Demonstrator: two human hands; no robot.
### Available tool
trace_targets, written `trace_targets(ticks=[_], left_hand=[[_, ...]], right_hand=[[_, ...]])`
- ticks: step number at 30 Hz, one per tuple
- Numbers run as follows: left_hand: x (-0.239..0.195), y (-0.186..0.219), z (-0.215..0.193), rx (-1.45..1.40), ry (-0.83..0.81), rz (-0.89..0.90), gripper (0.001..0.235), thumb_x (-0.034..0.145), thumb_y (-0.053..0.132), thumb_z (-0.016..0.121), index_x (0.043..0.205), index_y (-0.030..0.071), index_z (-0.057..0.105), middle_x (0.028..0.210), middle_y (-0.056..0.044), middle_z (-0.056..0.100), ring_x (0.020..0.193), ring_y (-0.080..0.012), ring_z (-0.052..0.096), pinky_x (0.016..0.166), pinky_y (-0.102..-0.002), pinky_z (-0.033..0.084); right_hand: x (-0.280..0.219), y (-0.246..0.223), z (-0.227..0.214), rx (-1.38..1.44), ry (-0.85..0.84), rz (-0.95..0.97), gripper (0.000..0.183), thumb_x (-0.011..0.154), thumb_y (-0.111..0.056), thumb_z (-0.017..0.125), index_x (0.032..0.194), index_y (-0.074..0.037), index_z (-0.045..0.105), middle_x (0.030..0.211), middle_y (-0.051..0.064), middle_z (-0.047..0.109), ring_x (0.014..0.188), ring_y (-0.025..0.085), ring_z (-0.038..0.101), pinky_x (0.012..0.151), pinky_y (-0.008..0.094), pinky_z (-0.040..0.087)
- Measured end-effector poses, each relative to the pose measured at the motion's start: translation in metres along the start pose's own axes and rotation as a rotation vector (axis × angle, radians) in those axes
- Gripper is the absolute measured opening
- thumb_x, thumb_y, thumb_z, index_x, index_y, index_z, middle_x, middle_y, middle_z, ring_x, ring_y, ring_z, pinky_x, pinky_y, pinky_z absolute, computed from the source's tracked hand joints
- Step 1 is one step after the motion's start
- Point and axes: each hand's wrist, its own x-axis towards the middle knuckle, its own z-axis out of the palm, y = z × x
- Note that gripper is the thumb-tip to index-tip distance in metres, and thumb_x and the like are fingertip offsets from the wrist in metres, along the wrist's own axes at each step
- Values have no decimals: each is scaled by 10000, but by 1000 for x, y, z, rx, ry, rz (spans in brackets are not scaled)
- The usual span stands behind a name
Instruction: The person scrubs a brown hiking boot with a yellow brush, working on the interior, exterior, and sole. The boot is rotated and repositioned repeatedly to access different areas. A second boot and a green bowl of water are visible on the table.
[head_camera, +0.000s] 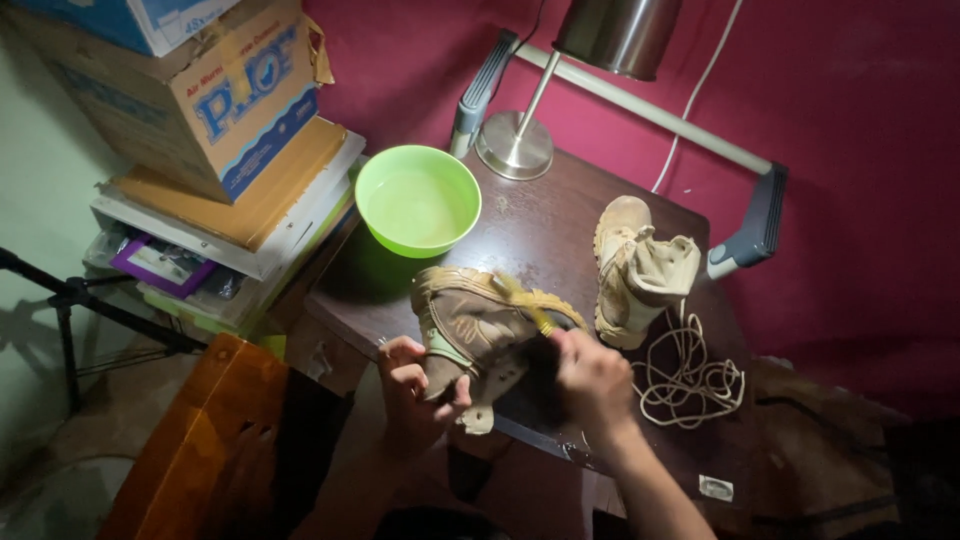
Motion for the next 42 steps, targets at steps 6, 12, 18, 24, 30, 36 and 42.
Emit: trace_targets(ticks=[6, 12, 18, 24, 30, 36, 42], left_hand=[[3, 8, 1, 82, 32, 3, 612, 699, 102, 837, 976, 151, 294, 1106, -128, 427, 1042, -250, 504, 956, -379, 438], [2, -5, 10, -11, 84, -11, 669, 702, 46, 792, 1046, 183, 234, 1157, -135, 409, 1069, -232, 483, 908, -334, 443], [0, 2, 11, -110, 111, -100, 675, 729, 48, 787, 1049, 174, 207, 1165, -147, 394, 1051, -220, 499, 866, -308, 493], [1, -6, 12, -119, 127, -111, 710, 690, 46, 782, 1103, 193, 224, 1152, -141, 397, 1132, -234, 450, 966, -369, 428], [4, -4, 10, -85, 116, -124, 695, 704, 35, 791, 1095, 152, 229, 1136, -137, 414, 1105, -244, 474, 1010, -394, 413], [5, 1, 8, -108, 102, -162, 667, 706, 13, 790, 1102, 133, 267, 1111, -109, 383, 1117, -234, 443, 1019, -367, 399], [8, -3, 2, -37, 82, -230, 517, 800, 280, 742, 1084, 74, 361, 1077, -82, 369, 1048, -206, 432, 983, -325, 387]], right_hand=[[-10, -10, -2, 185, -31, -191, 255, 951, -300, 569, 868, -209, 792, 749, -32, 788, 595, 141, 698, 514, 326, 497], [-13, -12, -14, 122, -66, -211, 332, 1004, -326, 562, 730, -159, 649, 550, 35, 605, 466, 203, 528, 496, 385, 400], [-5, 5, 3, 73, 124, -309, 252, 964, -272, 546, 805, -187, 723, 797, -9, 768, 617, 193, 721, 504, 375, 518], [-7, -5, 6, 31, 98, -522, 221, 998, -293, 585, 809, -208, 663, 701, -13, 664, 507, 187, 601, 429, 351, 423], [-10, 1, 2, -9, 140, -292, 327, 1010, -361, 541, 761, -171, 637, 625, 43, 663, 519, 291, 619, 505, 444, 432], [1, 25, 18, -1, 233, -317, 360, 1009, -427, 552, 759, -189, 657, 660, 42, 680, 532, 237, 625, 468, 393, 434], [-15, 59, 61, -40, 113, -321, 241, 981, -364, 545, 826, -249, 688, 662, 12, 670, 536, 218, 615, 498, 406, 433]])
